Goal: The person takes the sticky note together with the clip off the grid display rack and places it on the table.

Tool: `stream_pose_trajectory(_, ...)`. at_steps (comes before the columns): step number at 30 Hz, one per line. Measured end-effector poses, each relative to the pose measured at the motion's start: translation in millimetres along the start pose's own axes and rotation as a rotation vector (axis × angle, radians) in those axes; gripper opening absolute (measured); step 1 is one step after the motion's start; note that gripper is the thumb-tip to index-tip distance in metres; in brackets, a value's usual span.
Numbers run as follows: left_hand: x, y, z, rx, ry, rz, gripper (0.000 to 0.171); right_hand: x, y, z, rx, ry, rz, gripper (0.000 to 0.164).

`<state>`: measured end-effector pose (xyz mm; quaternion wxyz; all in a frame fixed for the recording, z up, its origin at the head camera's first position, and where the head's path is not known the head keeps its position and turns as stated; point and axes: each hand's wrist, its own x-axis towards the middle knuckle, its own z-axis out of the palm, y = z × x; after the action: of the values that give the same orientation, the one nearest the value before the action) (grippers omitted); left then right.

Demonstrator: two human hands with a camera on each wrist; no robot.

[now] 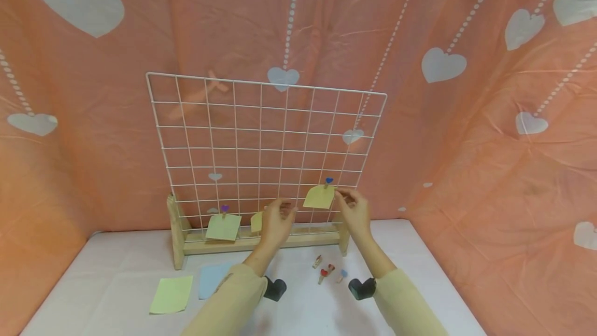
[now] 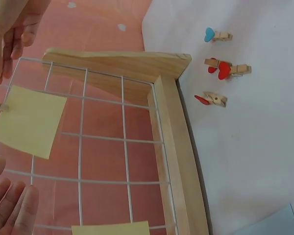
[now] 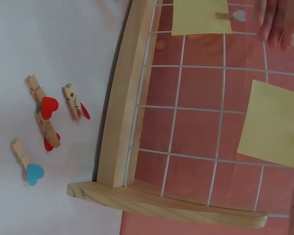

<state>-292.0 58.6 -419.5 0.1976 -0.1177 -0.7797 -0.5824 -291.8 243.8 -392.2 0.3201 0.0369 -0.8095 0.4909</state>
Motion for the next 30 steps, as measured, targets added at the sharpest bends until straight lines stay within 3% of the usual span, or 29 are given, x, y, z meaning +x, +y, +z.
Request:
stream_pose_trajectory(6, 0.6, 3.5, 8.0, -0.007, -0.042, 0.013, 0.025, 4, -3, 2, -0.017, 0.0, -0.019, 0.016)
stream_pose_trajectory(13, 1.5, 4.9, 14.5, 0.062, -0.055, 0.01, 0.033, 8, -8, 4, -0.013, -0.031, -0.033, 0.022)
stream_pose_trajectory(25, 5.3, 9.7, 25.1, 0.031, -0.071, -0.049, 0.039, 16, -10, 8, -0.096, -0.074, -0.047, 0.034)
stream_pose_trajectory(30, 5.6, 9.9, 27.7, 0.032, -0.104, -0.063, 0.04, 20, -11, 9, -0.103, -0.144, -0.019, 0.037)
